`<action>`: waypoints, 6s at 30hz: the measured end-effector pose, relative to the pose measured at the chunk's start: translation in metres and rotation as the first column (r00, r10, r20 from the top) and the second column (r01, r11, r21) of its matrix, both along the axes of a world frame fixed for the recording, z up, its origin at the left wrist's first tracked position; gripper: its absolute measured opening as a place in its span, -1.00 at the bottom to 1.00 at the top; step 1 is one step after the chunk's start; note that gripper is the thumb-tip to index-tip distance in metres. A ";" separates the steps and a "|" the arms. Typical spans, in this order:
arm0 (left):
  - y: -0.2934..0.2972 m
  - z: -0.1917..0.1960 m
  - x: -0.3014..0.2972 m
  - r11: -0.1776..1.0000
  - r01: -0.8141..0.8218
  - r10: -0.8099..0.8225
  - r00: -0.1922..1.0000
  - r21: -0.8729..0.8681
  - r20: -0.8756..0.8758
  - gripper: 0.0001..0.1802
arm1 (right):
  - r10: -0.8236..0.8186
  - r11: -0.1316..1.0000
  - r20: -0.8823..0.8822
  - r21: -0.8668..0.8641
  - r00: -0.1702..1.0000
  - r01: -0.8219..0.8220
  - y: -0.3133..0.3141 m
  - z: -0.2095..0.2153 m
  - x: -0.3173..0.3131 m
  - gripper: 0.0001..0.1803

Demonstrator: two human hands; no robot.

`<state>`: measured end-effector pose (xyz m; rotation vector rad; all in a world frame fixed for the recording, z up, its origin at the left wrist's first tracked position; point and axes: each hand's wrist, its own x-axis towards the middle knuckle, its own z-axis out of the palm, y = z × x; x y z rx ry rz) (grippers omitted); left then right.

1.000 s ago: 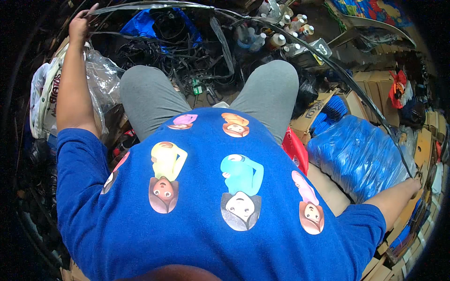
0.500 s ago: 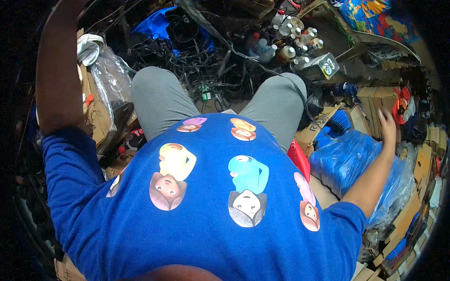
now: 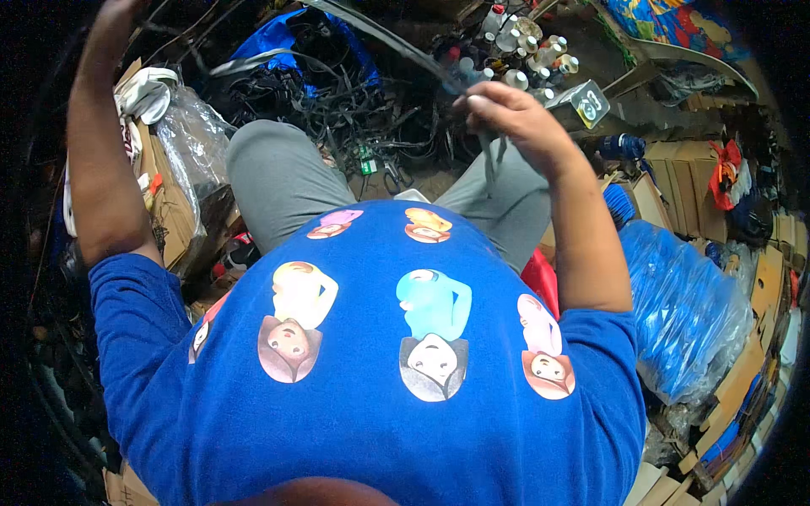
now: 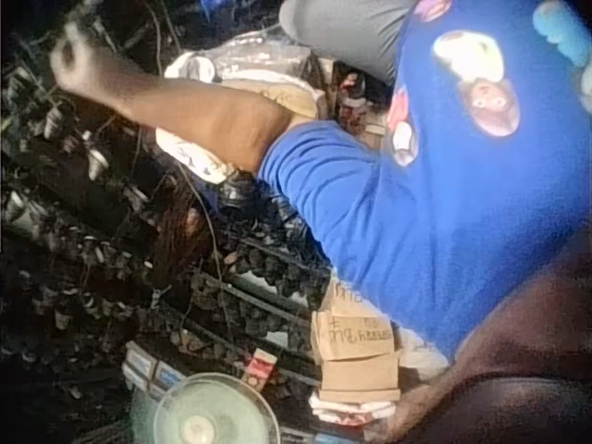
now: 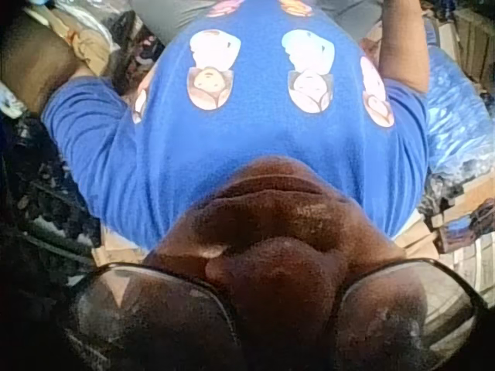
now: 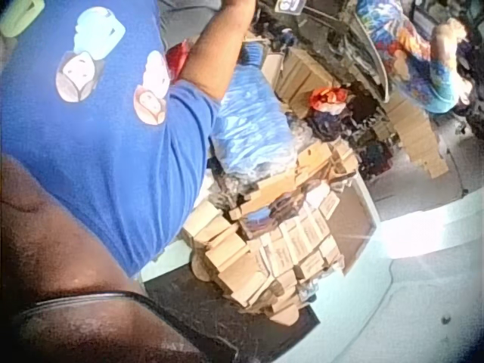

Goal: The person is threading shoelaces into new black shoes.

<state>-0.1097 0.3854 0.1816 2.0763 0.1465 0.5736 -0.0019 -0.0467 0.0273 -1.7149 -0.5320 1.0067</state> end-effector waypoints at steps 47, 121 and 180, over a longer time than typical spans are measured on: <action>-0.111 -0.293 0.095 0.861 -0.282 -0.088 0.737 -0.424 -0.670 -0.82 | 0.366 0.406 -0.213 -0.839 0.906 -0.362 0.095 -0.437 -0.067 -0.43; -0.096 -0.341 0.067 0.920 0.044 -0.247 0.836 -0.390 -0.490 -0.78 | -0.115 0.993 -0.306 -0.009 0.945 0.118 0.094 -0.163 -0.014 -0.55; -0.088 -0.468 0.052 0.952 -0.086 0.304 0.129 0.295 -0.944 0.56 | -0.698 0.527 -0.018 -0.691 0.716 0.496 -0.302 0.066 -0.071 -0.62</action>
